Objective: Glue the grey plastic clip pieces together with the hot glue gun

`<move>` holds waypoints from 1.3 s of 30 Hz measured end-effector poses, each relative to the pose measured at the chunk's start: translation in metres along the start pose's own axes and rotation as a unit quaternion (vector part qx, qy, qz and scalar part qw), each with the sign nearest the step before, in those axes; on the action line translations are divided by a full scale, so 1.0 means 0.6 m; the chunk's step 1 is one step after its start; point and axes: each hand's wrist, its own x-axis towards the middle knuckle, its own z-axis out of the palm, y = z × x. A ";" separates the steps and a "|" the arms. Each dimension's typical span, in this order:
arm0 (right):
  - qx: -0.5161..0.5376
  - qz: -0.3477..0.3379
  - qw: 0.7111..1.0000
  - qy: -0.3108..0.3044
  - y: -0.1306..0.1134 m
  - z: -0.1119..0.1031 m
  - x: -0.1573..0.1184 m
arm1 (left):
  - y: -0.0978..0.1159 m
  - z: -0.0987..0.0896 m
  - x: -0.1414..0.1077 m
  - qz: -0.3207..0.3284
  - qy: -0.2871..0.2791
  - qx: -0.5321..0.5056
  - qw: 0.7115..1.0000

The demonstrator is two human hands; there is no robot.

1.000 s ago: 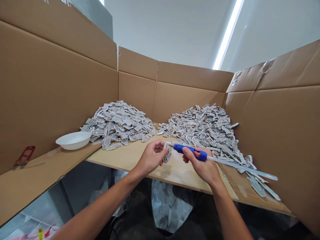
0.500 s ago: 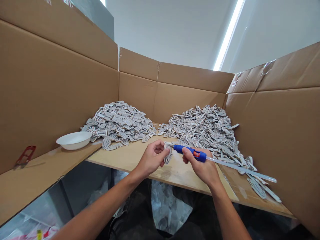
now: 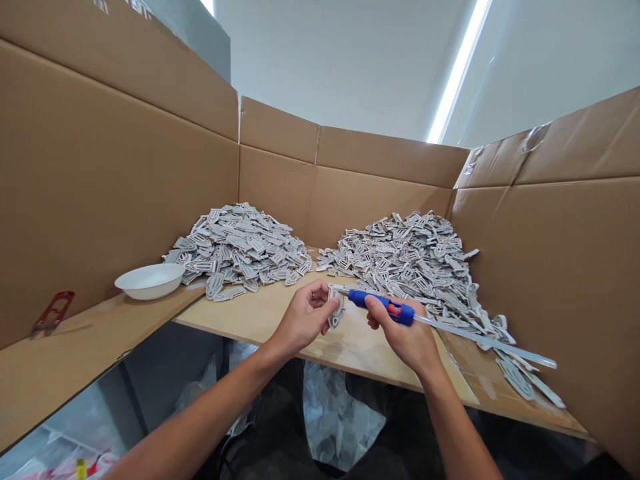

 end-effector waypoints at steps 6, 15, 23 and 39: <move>-0.029 -0.007 0.999 0.032 -0.005 0.005 -0.005 | -0.001 0.000 0.000 0.004 0.001 0.001 1.000; -0.107 -0.046 0.991 0.068 -0.014 0.010 -0.009 | 0.002 0.003 -0.001 0.007 0.019 -0.010 1.000; -0.106 -0.051 0.991 0.069 -0.015 0.018 -0.012 | 0.001 0.001 -0.002 0.006 0.026 -0.007 1.000; -0.254 -0.267 0.927 0.069 -0.016 0.043 -0.027 | -0.009 0.001 0.002 0.055 0.059 0.012 0.997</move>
